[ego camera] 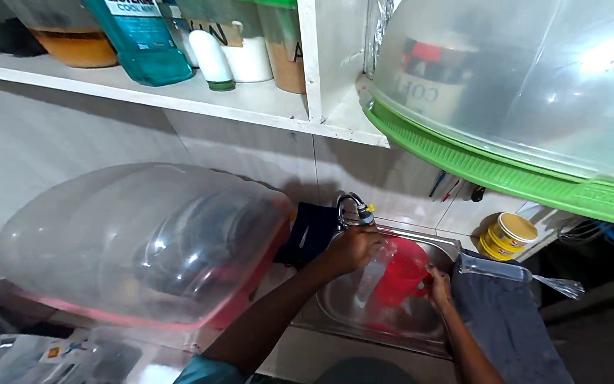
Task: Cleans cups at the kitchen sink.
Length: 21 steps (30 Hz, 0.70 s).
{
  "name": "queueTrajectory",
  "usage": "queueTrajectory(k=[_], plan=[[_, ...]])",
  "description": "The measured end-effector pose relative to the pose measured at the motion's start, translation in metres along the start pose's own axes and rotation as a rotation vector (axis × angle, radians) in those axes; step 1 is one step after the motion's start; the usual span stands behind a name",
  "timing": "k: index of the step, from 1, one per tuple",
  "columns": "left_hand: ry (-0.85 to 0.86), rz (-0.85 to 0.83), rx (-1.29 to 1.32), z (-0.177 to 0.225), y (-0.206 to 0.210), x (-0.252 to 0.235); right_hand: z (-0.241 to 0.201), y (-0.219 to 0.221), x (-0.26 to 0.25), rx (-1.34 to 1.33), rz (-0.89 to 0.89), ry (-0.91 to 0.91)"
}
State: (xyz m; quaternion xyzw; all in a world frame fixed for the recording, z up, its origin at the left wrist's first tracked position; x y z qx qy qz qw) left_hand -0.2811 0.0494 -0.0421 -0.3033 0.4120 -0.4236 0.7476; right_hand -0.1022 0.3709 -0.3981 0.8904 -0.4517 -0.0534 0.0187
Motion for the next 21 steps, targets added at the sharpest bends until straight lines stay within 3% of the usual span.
queueTrajectory(k=[2, 4, 7, 10, 13, 16, 19, 21], plan=[[0.011, -0.011, -0.015, 0.003, 0.0, 0.005, -0.007, -0.01, 0.0, 0.126, -0.035, -0.055], [0.016, -0.024, -0.016, 0.003, 0.002, 0.008, -0.049, -0.016, 0.002, 0.508, -0.061, -0.233], [-0.004, -0.028, 0.024, 0.008, 0.001, 0.008, -0.182, 0.022, 0.012, 0.701, -0.174, -0.556], [-0.061, -0.065, 0.052, 0.018, -0.001, 0.004, -0.302, 0.118, 0.054, 0.732, -0.521, -0.653], [-0.095, -0.012, 0.117, 0.018, -0.002, 0.005, -0.311, 0.18, 0.06, 0.735, -0.746, -0.711], [-0.153, 0.138, 0.484, -0.019, -0.001, 0.027, -0.309, 0.198, 0.052, 0.66, -0.879, -0.785], [-0.315, 0.068, 0.579, -0.07, 0.048, 0.063, -0.329, 0.212, 0.065, 0.743, -0.949, -0.864], [-0.357, 0.075, 0.604, -0.065, 0.074, 0.077, -0.338, 0.227, 0.079, 0.773, -0.973, -0.912]])
Point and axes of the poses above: each hand's wrist, its own x-axis away from the middle knuckle, its own y-axis out of the palm, z = x × y, the point moved 4 cm from there along -x, towards the middle knuckle, and after that the axes turned 8 degrees about -y, right-handed, at the moved point
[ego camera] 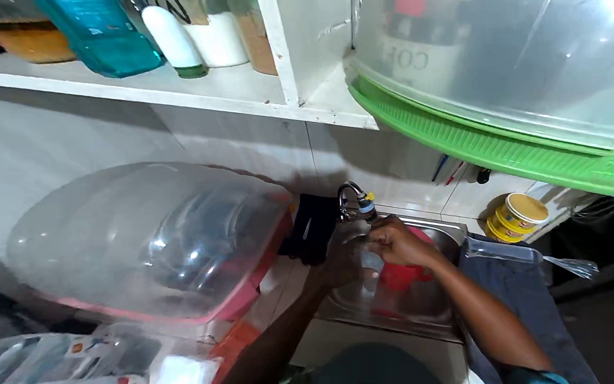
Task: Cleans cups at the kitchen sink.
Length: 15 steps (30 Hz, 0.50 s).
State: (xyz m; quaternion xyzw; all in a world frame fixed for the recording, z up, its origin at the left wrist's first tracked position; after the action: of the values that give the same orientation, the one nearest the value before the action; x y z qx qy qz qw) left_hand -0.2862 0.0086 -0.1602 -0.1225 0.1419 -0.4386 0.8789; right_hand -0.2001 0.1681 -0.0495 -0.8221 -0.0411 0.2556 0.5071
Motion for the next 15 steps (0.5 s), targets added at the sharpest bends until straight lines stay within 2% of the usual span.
queueTrajectory(k=[3, 6, 8, 10, 13, 15], plan=[[-0.032, 0.012, 0.025, 0.015, 0.023, 0.0, -0.009, -0.002, -0.014, -0.024, 0.053, 0.004], [-0.078, -0.037, 0.06, -0.007, 0.028, -0.017, 0.014, -0.011, -0.004, -0.103, 0.168, 0.087], [-0.116, -0.017, -0.132, -0.006, 0.018, -0.019, 0.038, -0.022, 0.015, -0.133, 0.216, 0.171], [-0.116, 0.034, -0.337, 0.016, 0.008, -0.011, 0.065, -0.023, 0.04, -0.202, 0.243, 0.27], [-0.019, 0.141, -0.569, 0.033, 0.004, -0.001, 0.098, -0.004, 0.076, -0.248, 0.265, 0.384], [0.017, 0.191, -0.701, 0.035, 0.004, 0.001, 0.113, 0.013, 0.093, -0.225, 0.298, 0.393]])
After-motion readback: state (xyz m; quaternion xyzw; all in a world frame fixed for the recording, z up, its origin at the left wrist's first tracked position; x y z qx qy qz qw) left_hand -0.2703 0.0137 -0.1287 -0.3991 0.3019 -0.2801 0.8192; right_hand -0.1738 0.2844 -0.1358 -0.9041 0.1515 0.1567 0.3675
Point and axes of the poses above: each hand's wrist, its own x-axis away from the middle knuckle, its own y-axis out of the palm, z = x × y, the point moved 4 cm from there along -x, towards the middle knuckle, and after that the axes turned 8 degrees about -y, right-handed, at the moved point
